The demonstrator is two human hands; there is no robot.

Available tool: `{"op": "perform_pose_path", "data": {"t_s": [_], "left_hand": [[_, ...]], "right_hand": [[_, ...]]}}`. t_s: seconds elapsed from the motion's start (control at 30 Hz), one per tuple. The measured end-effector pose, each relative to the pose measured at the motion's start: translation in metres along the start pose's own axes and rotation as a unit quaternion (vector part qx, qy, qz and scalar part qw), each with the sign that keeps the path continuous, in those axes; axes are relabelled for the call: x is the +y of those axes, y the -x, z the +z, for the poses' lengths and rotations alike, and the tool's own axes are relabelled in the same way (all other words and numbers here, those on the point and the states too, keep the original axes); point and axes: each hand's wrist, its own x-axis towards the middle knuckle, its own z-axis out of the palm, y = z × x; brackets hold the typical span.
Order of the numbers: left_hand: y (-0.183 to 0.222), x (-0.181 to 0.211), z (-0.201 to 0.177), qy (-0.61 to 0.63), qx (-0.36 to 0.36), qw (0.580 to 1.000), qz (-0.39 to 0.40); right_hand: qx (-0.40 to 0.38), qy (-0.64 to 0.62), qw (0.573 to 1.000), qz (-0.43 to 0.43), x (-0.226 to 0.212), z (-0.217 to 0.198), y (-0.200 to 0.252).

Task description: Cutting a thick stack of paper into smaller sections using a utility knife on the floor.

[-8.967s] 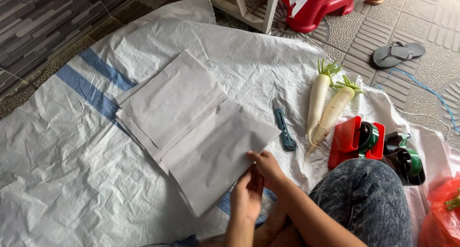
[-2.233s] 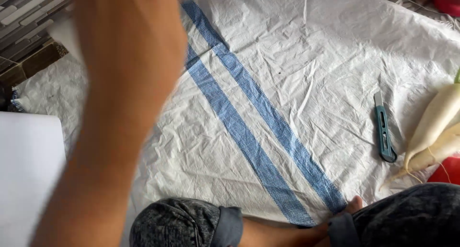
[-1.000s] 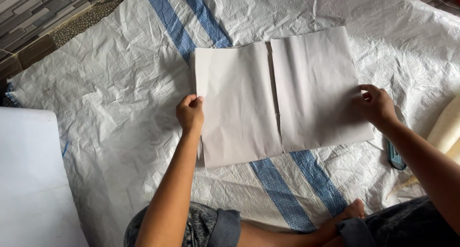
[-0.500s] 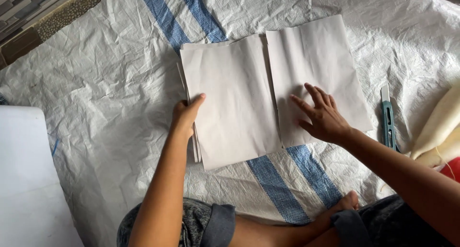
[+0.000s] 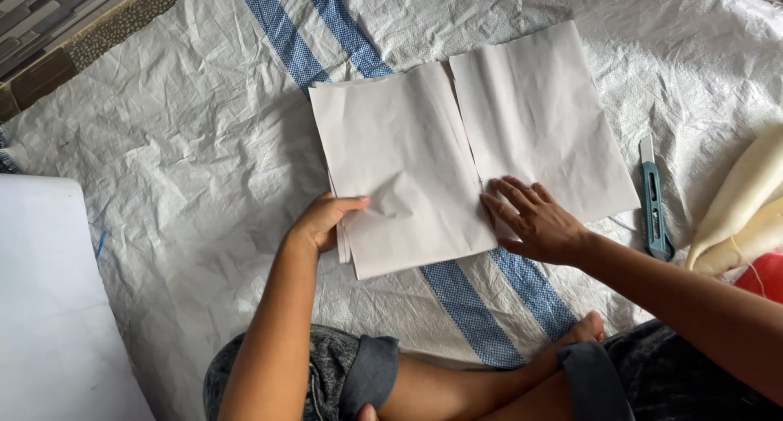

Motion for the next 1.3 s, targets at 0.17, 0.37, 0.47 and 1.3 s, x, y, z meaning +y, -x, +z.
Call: {"op": "perform_pose_path", "data": {"t_s": [0.17, 0.37, 0.47, 1.3], "left_hand": [[0.015, 0.005, -0.003, 0.033, 0.017, 0.999, -0.018], [-0.001, -0.006, -0.01, 0.113, 0.012, 0.991, -0.066], [0.006, -0.007, -0.008, 0.126, 0.027, 0.988, -0.081], [0.034, -0.108, 0.138, -0.617, 0.163, 0.593, 0.49]], "right_hand": [[0.028, 0.025, 0.999, -0.008, -0.008, 0.004, 0.011], [0.167, 0.103, 0.98, -0.046, -0.011, 0.015, 0.002], [0.174, 0.127, 0.974, -0.075, -0.007, 0.016, 0.0], [0.022, -0.109, 0.994, -0.003, 0.016, -0.022, 0.003]]}}
